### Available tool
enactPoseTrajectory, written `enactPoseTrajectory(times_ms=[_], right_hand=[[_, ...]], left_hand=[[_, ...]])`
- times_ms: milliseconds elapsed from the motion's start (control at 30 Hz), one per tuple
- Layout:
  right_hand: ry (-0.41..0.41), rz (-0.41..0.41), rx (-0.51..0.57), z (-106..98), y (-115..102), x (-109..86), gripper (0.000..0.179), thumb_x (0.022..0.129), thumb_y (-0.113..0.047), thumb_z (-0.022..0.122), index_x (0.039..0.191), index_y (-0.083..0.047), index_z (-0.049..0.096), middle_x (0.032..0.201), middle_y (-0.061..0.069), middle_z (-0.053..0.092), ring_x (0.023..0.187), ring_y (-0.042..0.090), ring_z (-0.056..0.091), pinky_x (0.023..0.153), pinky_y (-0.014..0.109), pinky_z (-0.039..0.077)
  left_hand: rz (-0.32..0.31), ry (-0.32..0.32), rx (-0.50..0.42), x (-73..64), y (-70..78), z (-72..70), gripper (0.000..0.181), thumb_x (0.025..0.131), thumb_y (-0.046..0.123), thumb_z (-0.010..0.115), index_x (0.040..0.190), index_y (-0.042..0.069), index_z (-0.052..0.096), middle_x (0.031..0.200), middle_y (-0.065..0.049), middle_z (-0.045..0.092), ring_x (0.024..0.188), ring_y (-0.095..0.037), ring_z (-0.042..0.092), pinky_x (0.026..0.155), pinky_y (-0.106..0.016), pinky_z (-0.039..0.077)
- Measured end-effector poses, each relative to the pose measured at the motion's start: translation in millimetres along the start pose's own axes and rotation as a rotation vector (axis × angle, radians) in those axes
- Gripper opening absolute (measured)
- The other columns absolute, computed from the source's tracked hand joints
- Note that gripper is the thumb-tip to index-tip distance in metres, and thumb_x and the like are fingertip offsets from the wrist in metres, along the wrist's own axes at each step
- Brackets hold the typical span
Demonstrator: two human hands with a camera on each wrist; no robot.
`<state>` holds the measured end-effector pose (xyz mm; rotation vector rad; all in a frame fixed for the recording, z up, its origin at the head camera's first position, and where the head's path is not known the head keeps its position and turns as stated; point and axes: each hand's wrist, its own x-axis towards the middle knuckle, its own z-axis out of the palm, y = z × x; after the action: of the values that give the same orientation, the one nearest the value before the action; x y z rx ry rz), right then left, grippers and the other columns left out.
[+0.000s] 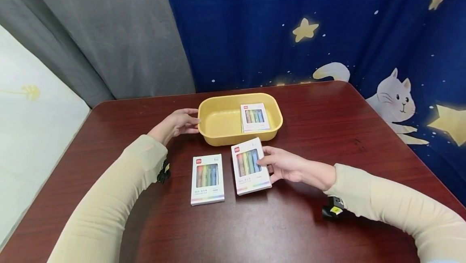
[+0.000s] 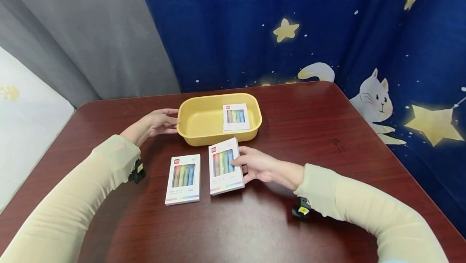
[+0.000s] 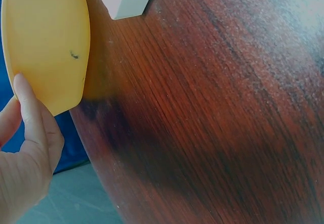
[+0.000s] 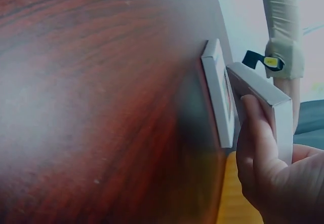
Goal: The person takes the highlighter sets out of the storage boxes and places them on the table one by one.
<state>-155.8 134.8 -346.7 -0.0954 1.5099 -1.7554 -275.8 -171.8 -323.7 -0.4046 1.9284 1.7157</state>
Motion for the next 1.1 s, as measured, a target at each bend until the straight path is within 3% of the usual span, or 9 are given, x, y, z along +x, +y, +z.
enactPoseTrajectory(times_ms=[200, 567, 767, 1100], right_hand=[[0.001, 0.028, 0.027, -1, 9, 5.9, 0.042, 0.091, -0.001, 0.043, 0.130, 0.002, 0.027, 0.096, 0.011, 0.063, 0.087, 0.023, 0.063, 0.076, 0.047, 0.054], [0.013, 0.048, 0.016, 3, 18, 17.1, 0.038, 0.093, -0.001, 0.041, 0.128, 0.003, 0.028, 0.095, 0.013, 0.062, 0.087, 0.024, 0.062, 0.076, 0.049, 0.054], [0.009, 0.048, 0.009, 6, 20, 20.7, 0.037, 0.093, 0.000, 0.040, 0.128, 0.005, 0.028, 0.099, 0.015, 0.061, 0.090, 0.024, 0.061, 0.079, 0.049, 0.053], [0.000, 0.070, -0.160, 7, 19, 21.3, 0.041, 0.091, 0.001, 0.041, 0.128, 0.011, 0.028, 0.099, 0.019, 0.061, 0.079, 0.022, 0.062, 0.074, 0.046, 0.055]], left_hand=[[0.002, -0.004, 0.004, 0.7, 0.7, 0.8, 0.060, 0.091, 0.001, 0.050, 0.145, 0.014, 0.025, 0.103, -0.012, 0.049, 0.066, -0.011, 0.060, 0.064, -0.025, 0.057], [0.004, -0.007, 0.008, 1.2, 1.0, -0.9, 0.060, 0.092, 0.001, 0.050, 0.145, 0.013, 0.025, 0.094, -0.009, 0.053, 0.066, -0.013, 0.063, 0.064, -0.025, 0.057], [0.000, -0.001, 0.010, 0.7, 0.1, -0.5, 0.059, 0.092, 0.001, 0.050, 0.144, 0.014, 0.026, 0.099, -0.011, 0.052, 0.067, -0.013, 0.063, 0.063, -0.025, 0.057], [-0.002, 0.002, 0.028, 1.7, 0.6, -0.7, 0.059, 0.091, 0.001, 0.051, 0.144, 0.014, 0.027, 0.120, -0.017, 0.047, 0.069, -0.014, 0.064, 0.063, -0.024, 0.057]])
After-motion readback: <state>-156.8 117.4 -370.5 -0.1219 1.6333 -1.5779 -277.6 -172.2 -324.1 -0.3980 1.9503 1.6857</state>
